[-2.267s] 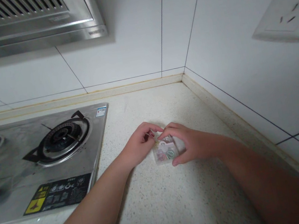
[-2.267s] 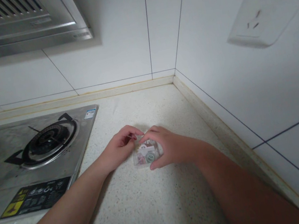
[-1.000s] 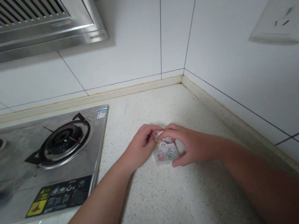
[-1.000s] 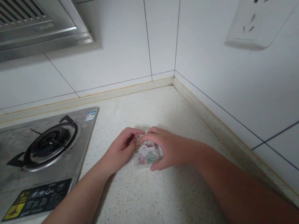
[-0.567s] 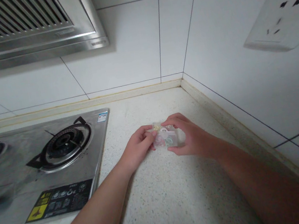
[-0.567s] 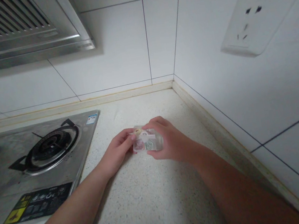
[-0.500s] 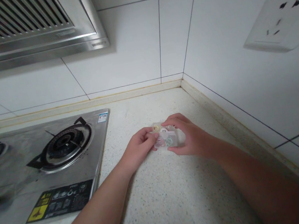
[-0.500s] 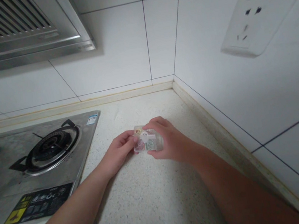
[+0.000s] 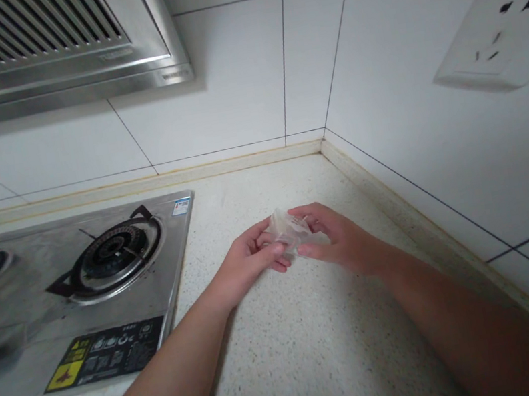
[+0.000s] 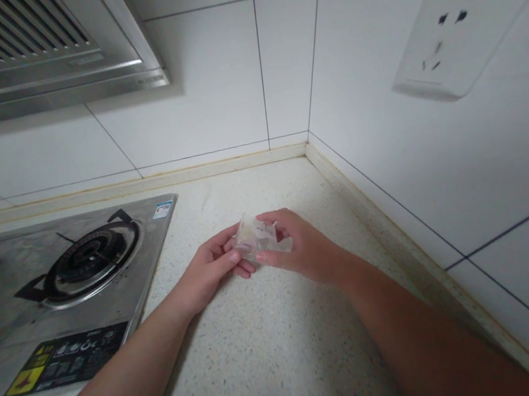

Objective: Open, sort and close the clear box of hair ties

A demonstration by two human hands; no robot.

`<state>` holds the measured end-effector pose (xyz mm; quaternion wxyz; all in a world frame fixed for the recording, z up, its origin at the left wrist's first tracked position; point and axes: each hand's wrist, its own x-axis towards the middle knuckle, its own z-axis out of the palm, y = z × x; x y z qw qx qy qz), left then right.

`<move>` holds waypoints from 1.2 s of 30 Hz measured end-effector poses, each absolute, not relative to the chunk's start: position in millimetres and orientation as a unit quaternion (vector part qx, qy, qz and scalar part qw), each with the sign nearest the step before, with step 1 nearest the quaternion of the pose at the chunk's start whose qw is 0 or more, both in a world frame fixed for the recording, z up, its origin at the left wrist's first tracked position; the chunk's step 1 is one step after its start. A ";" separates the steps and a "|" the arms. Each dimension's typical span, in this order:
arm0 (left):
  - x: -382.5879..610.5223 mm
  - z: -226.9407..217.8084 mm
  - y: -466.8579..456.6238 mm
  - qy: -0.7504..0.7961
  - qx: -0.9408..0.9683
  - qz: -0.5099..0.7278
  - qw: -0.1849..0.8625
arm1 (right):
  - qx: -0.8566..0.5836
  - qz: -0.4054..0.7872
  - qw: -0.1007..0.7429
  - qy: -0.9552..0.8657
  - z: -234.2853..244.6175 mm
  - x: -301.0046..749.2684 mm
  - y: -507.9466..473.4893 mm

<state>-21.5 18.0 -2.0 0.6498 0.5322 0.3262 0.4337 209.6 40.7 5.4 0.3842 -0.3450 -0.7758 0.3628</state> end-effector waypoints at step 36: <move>-17.9 3.7 15.1 0.354 0.545 0.436 0.622 | -0.300 0.438 0.393 -0.751 4.8 207.9 42.1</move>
